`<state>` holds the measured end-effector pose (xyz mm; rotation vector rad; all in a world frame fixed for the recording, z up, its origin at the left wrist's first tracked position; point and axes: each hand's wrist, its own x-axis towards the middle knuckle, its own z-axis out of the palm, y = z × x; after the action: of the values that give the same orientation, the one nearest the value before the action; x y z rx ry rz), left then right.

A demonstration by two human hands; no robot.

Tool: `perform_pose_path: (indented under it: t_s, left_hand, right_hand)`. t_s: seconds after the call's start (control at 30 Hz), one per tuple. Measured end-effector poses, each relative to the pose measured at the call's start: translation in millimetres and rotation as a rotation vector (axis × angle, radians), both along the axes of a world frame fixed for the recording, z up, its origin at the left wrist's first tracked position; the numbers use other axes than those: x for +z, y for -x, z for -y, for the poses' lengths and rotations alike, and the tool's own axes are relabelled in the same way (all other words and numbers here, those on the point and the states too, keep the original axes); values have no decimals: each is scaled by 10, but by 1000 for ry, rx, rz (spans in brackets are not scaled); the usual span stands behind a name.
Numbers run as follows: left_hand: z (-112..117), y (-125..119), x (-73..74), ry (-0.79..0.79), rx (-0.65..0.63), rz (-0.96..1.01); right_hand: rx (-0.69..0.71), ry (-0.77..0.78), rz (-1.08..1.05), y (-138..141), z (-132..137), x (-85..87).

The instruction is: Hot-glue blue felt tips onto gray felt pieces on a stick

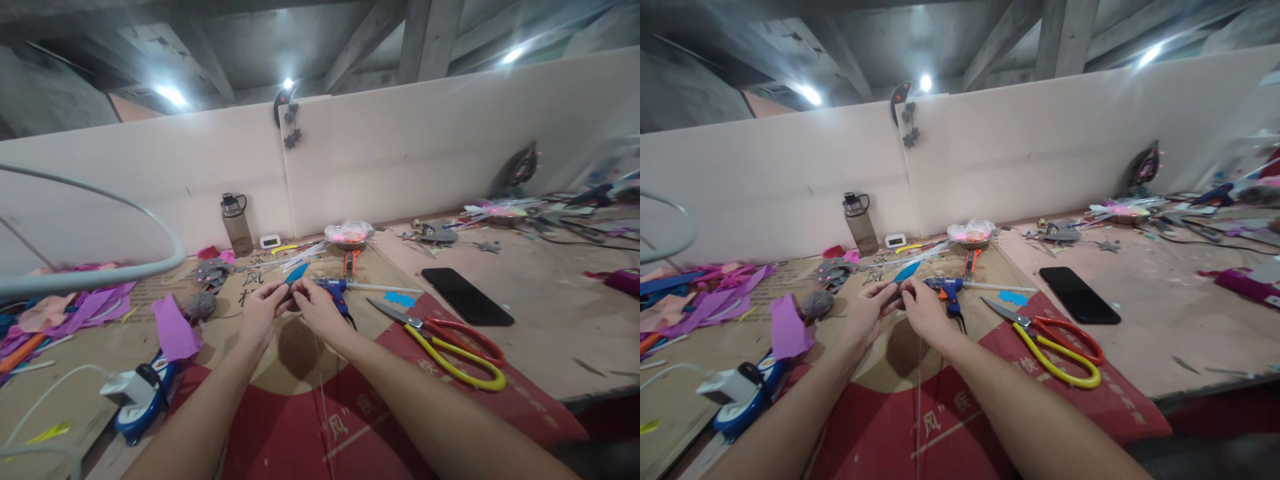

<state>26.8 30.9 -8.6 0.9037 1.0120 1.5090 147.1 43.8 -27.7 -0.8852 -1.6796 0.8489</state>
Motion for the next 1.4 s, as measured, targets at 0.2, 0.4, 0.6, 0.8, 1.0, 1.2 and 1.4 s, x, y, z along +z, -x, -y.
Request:
perform_pose_path:
  t_s: [0.2,0.4,0.6,0.8,1.0,1.2,1.4]
  left_hand:
    - [-84,106,13,43,108,45]
    - [-168,363,47,-8,254,80]
    - [-164,407,100,-34,271,50]
    - [-159,392,77,-45,209,-9]
    - [-191,467,34,-46,232,-57]
    - [-189,453,15,-51,219,-136]
    - [-139,384,68,-40,211,-188]
  right_hand:
    - [-59,-123,261,-133,10,137]
    - [-498,-52,644,-587,-64,310]
    - [-443,195,587,-630,-211,-77]
    - [-383,294,391,-619,-335,-80]
    - [-213,136,-78,-464,-127,172]
    - [93,62,-218,-290,176,306]
    - [-30,-141,57,-308,243,326]
